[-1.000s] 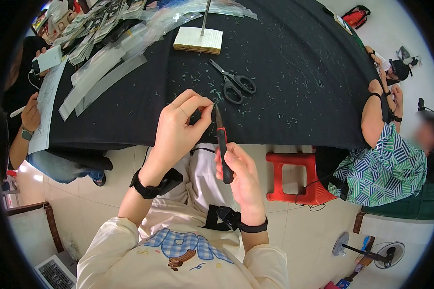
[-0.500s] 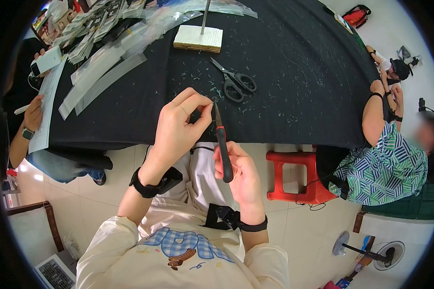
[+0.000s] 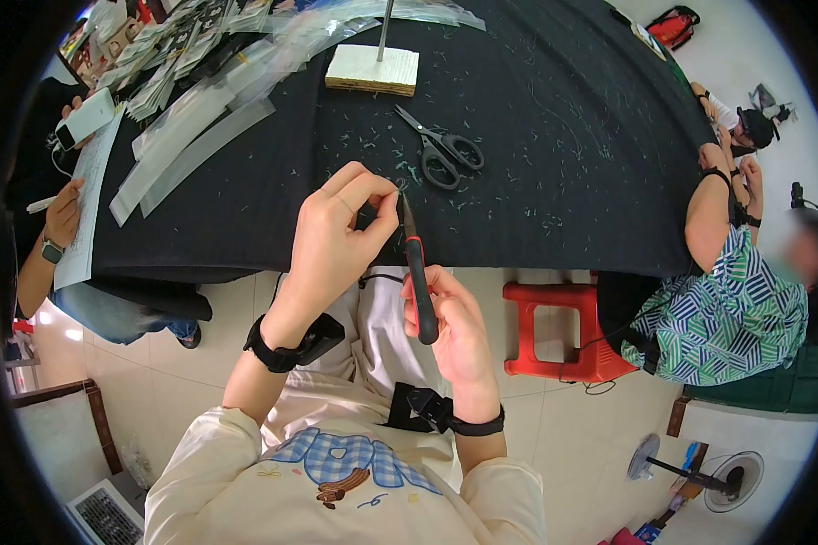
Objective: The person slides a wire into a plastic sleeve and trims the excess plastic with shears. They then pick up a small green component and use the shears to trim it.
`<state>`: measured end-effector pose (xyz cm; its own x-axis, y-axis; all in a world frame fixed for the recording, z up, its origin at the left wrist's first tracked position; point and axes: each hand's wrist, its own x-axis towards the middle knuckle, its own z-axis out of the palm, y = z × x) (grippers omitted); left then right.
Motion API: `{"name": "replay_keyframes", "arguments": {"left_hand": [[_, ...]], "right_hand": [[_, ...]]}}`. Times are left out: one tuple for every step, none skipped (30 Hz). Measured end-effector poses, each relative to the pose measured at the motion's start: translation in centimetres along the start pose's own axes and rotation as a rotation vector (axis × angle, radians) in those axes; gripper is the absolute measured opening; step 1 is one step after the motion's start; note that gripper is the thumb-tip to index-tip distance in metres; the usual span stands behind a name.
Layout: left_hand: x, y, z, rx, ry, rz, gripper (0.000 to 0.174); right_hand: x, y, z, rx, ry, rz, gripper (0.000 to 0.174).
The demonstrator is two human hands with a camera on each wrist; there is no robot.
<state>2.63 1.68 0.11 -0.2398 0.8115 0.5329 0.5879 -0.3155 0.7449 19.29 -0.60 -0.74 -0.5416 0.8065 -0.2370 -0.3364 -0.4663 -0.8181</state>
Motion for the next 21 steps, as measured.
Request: {"name": "replay_keyframes", "arguments": {"left_hand": [[0.01,-0.02,0.01,0.005,0.003,0.004,0.006],[0.0,-0.05,0.07,0.005,0.002,0.004,0.006],[-0.03,-0.12,0.16,-0.007,0.012,0.009,0.005],[-0.04,-0.17,0.21,-0.019,0.021,0.014,0.005],[-0.04,-0.18,0.22,-0.018,0.02,0.014,0.005],[-0.06,-0.18,0.22,-0.016,0.018,0.013,0.005],[-0.08,-0.16,0.22,-0.014,0.015,0.012,0.005],[-0.08,-0.15,0.21,-0.013,0.014,0.013,0.005],[-0.07,-0.12,0.19,-0.009,0.007,0.01,0.005],[-0.06,-0.11,0.19,-0.005,0.0,0.006,0.006],[-0.05,-0.09,0.18,-0.004,0.0,0.006,0.006],[-0.06,-0.08,0.18,-0.003,-0.002,0.007,0.006],[-0.06,-0.06,0.16,-0.002,-0.004,0.007,0.006],[-0.06,-0.03,0.13,-0.002,-0.004,0.006,0.006],[-0.07,0.02,0.09,0.003,-0.008,0.0,0.006],[-0.07,0.03,0.08,0.008,-0.013,-0.008,0.006],[-0.06,0.02,0.08,0.008,-0.013,-0.007,0.006],[-0.06,0.0,0.1,0.009,-0.006,-0.002,0.006],[-0.08,0.0,0.13,0.01,0.001,0.005,0.005],[-0.09,0.02,0.13,0.01,0.001,0.005,0.005],[-0.11,0.04,0.12,0.007,0.001,-0.003,0.005]], "right_hand": [[0.01,0.01,-0.05,0.003,-0.005,0.0,0.022],[0.03,0.02,-0.09,0.005,-0.01,0.001,0.022],[0.04,0.03,-0.13,0.006,-0.01,0.001,0.022],[0.07,0.04,-0.17,0.011,-0.017,-0.001,0.022],[0.09,0.05,-0.22,0.017,-0.025,-0.004,0.022],[0.09,0.06,-0.27,0.018,-0.025,-0.004,0.022],[0.08,0.08,-0.31,0.013,-0.026,-0.001,0.021],[0.06,0.1,-0.36,0.008,-0.028,0.001,0.021],[0.05,0.12,-0.42,0.009,-0.029,0.001,0.021],[0.05,0.14,-0.51,0.026,-0.038,0.003,0.021],[0.05,0.16,-0.55,0.042,-0.047,0.005,0.021],[0.04,0.18,-0.54,0.043,-0.047,0.005,0.021],[0.04,0.18,-0.51,0.041,-0.051,0.001,0.021],[0.03,0.18,-0.47,0.039,-0.056,-0.004,0.021],[0.0,0.16,-0.33,0.04,-0.056,-0.003,0.021],[-0.02,0.14,-0.14,0.035,-0.038,-0.009,0.02],[-0.04,0.09,0.0,0.03,-0.02,-0.015,0.02],[-0.08,0.07,0.04,0.031,-0.02,-0.015,0.02],[-0.12,0.07,0.05,0.026,-0.022,-0.019,0.018],[-0.15,0.06,0.06,0.021,-0.022,-0.023,0.018],[-0.15,0.06,0.05,0.021,-0.022,-0.024,0.018]]}}
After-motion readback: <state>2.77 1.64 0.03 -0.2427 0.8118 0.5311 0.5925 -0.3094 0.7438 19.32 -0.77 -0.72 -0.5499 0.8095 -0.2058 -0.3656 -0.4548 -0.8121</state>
